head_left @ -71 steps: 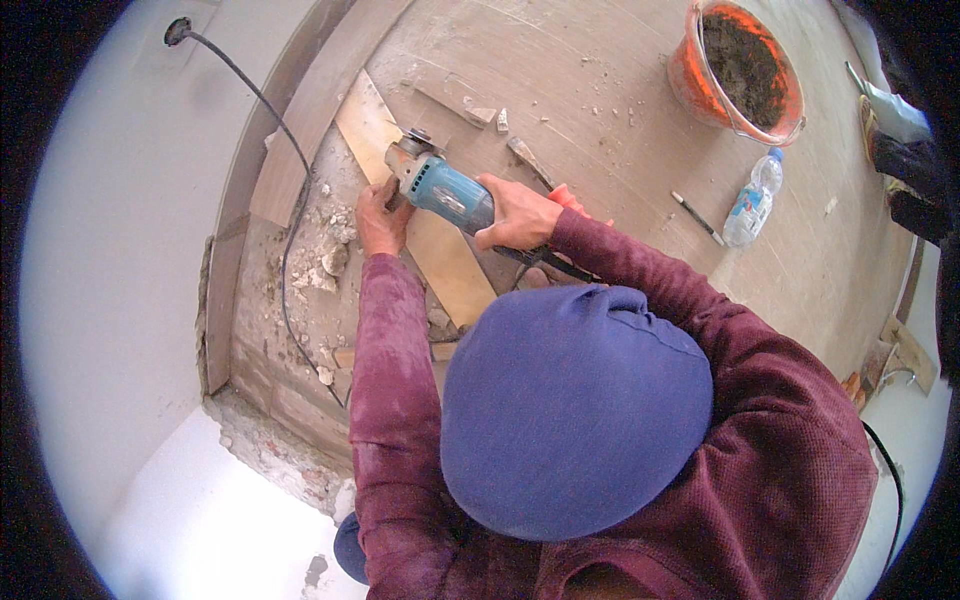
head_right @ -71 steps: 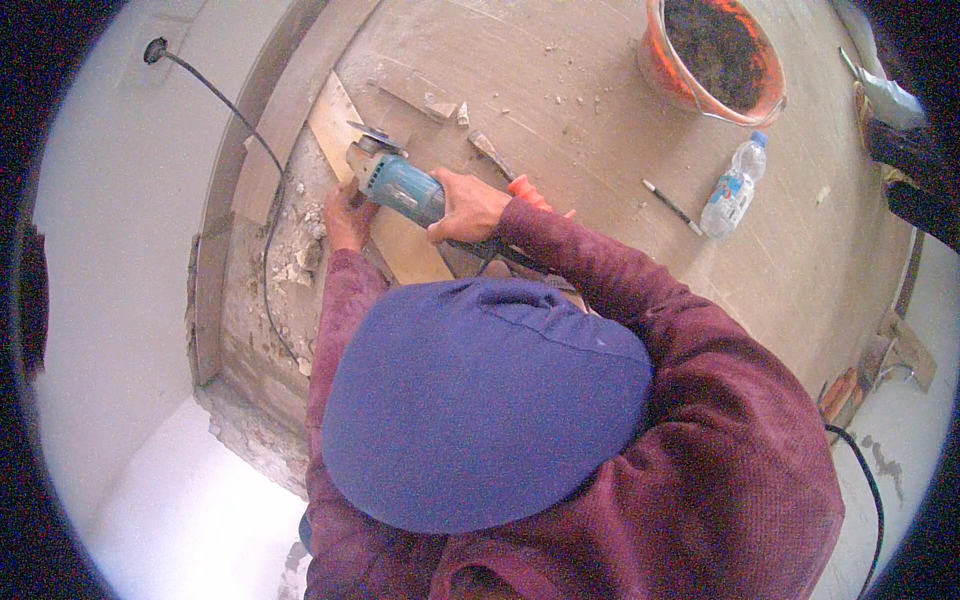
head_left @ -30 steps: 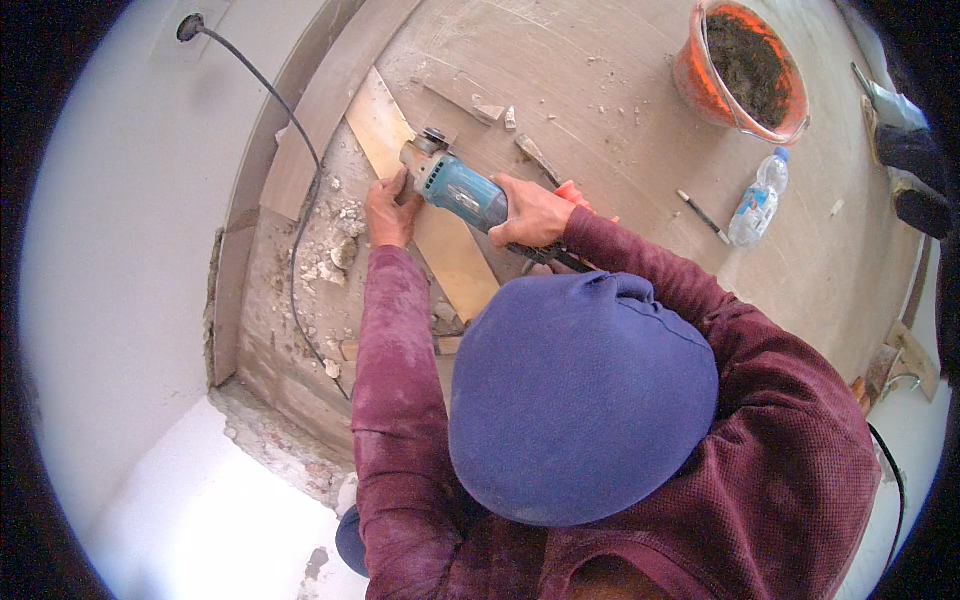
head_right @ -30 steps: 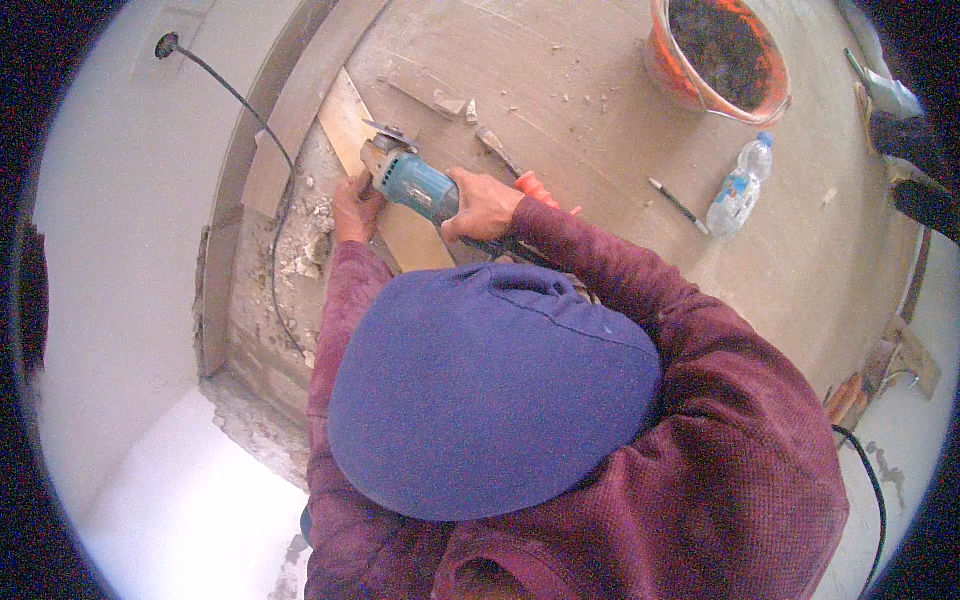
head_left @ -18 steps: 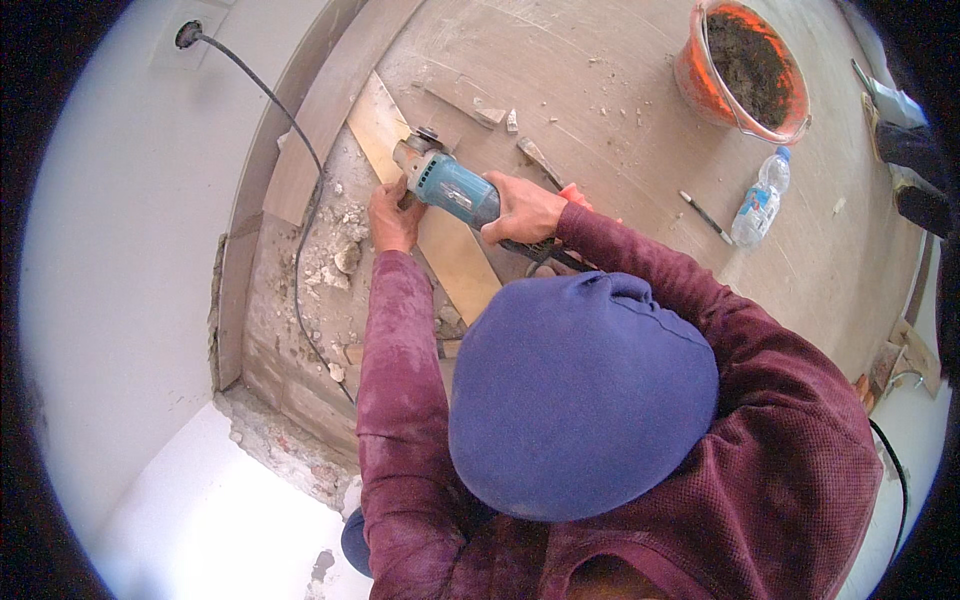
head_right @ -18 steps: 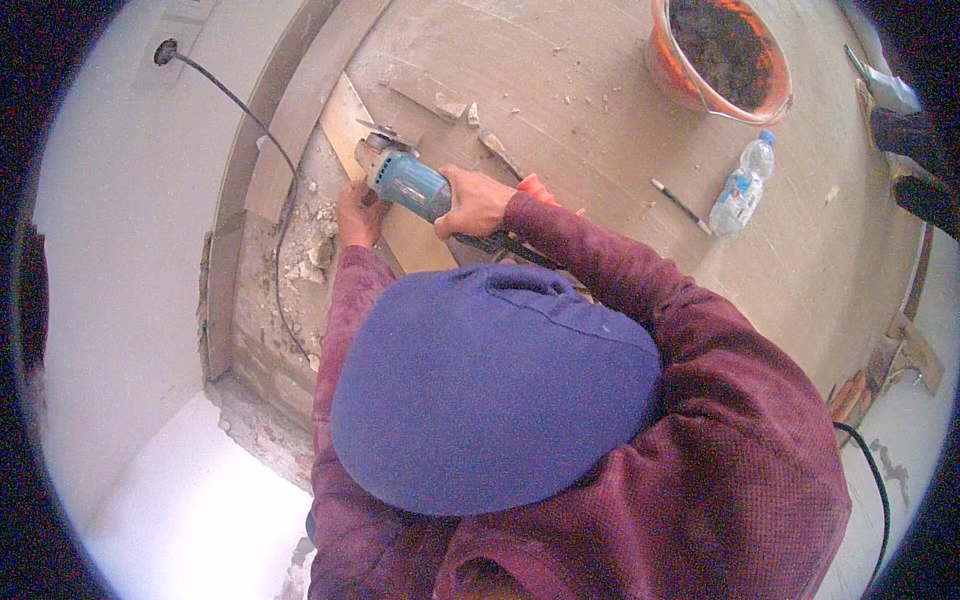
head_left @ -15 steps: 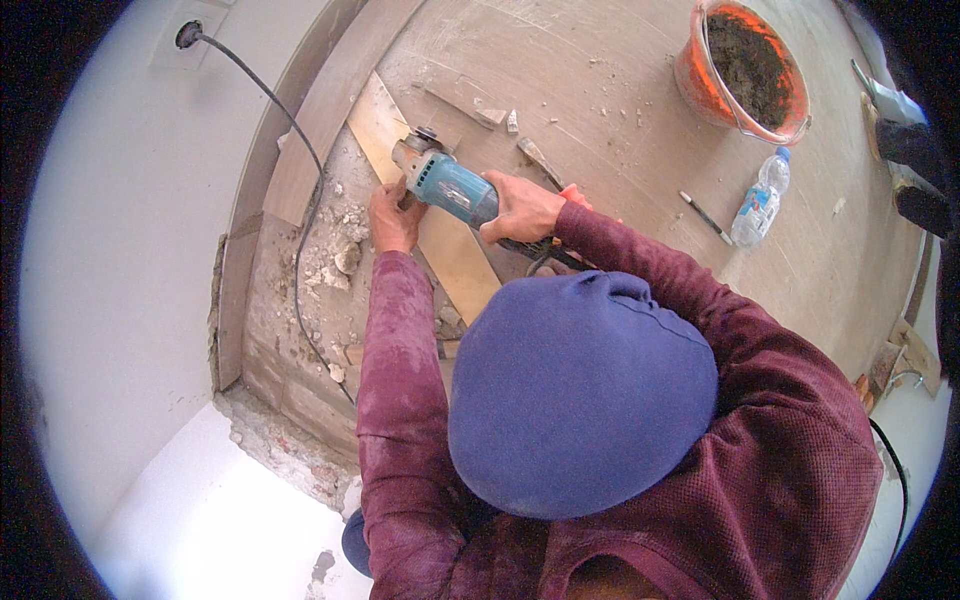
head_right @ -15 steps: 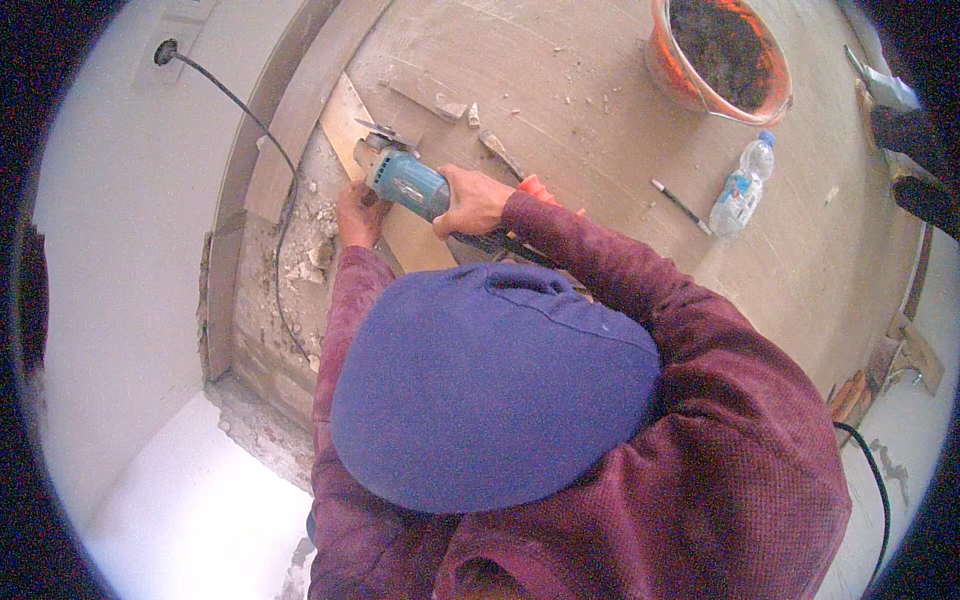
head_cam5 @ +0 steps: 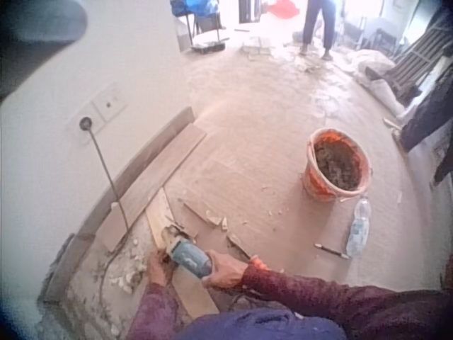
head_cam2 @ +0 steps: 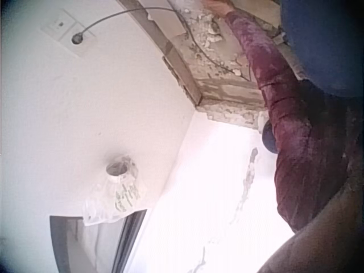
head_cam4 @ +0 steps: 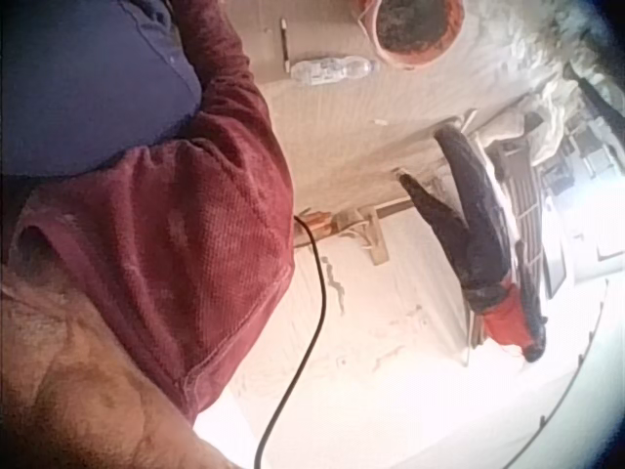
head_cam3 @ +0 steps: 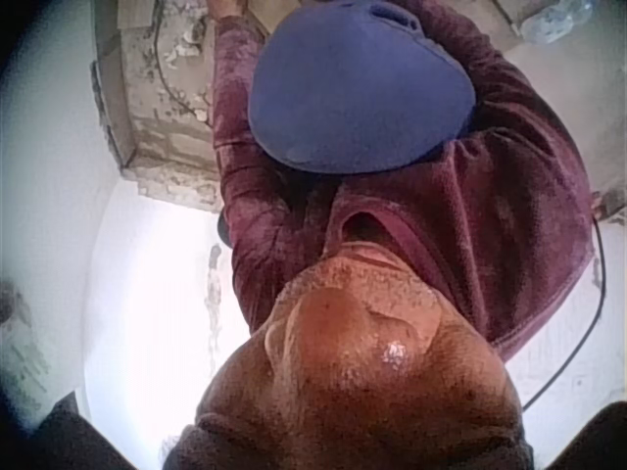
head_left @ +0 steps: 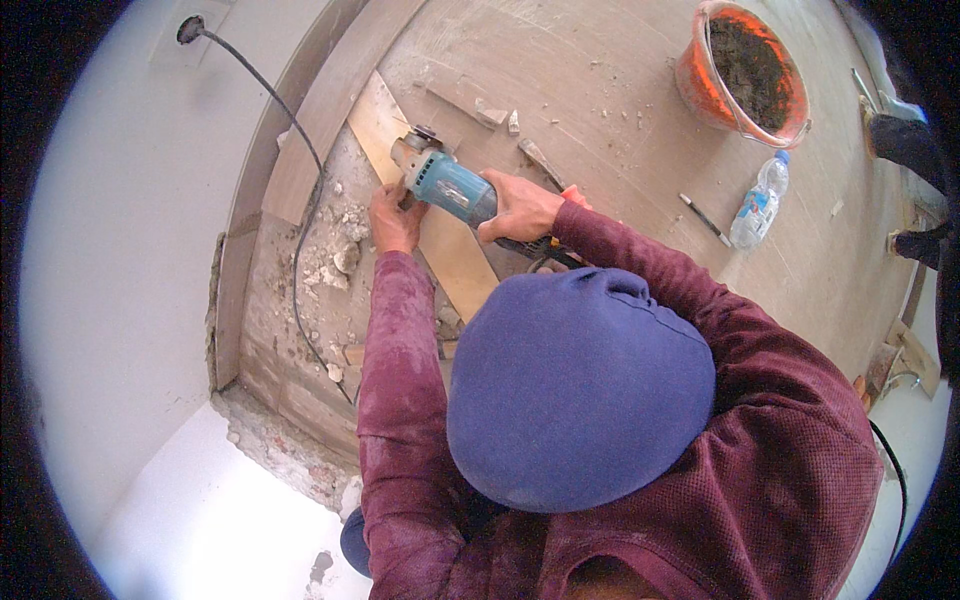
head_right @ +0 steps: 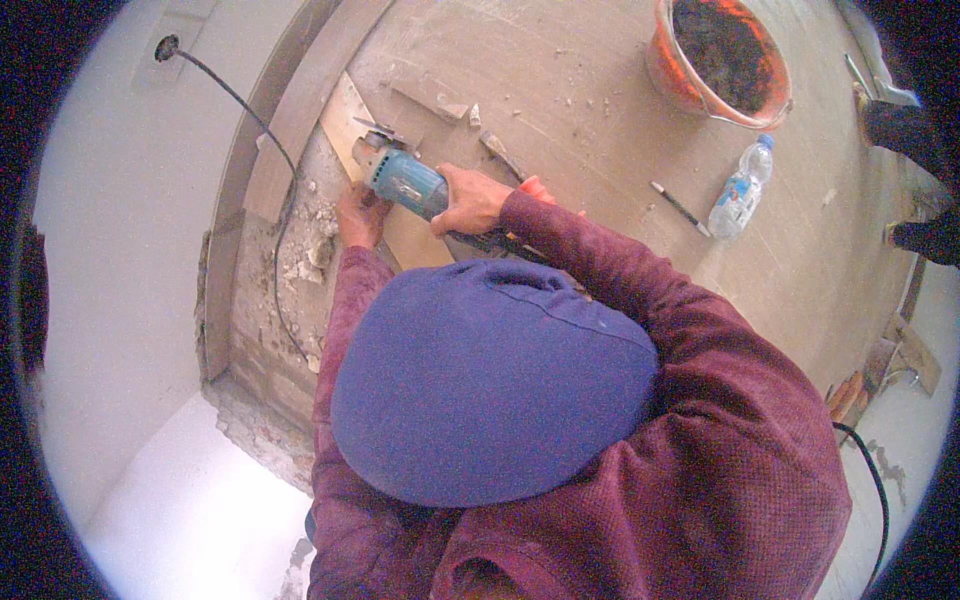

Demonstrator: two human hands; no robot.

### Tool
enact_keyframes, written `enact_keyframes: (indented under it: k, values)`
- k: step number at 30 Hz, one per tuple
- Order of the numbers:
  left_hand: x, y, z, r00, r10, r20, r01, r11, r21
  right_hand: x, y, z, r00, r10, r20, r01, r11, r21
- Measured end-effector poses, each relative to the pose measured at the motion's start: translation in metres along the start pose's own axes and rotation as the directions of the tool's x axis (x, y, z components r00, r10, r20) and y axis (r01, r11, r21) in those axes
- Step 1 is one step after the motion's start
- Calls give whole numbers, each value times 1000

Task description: The person applies adhesive to the floor edge with a trowel, then uses a power tool to cut a tile piece. The person works on a partially tiled floor in a room under renovation.

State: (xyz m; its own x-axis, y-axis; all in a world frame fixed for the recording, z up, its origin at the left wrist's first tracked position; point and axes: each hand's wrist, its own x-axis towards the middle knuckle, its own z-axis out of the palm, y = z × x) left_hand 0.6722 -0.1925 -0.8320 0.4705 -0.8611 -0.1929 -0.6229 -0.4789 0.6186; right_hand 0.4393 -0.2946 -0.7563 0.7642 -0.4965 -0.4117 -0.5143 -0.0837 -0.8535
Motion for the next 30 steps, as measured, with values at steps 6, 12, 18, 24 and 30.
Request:
enact_keyframes:
  k: [6, 12, 18, 24, 30]
  values:
    - [-5, 19, -3, 999, -35, -8, 35, 997, 66, -6, 3, 0, 1000, 1, -17, -1, 1000, -5]
    - [-5, 15, -1, 998, -41, -55, 44, 998, 44, -2, 2, 0, 1000, 9, 11, -9, 1000, 29]
    - [-10, 27, -2, 994, -16, -108, 23, 998, 66, -3, 5, 2, 1000, -13, -14, 14, 999, 39]
    - [-11, 31, -1, 992, -39, -117, 48, 996, 76, -7, 11, 2, 999, -40, -18, 41, 999, 18]
    - [-8, 20, 2, 993, -3, -115, 16, 993, 115, -5, 6, 0, 999, 28, 24, -29, 999, 35]
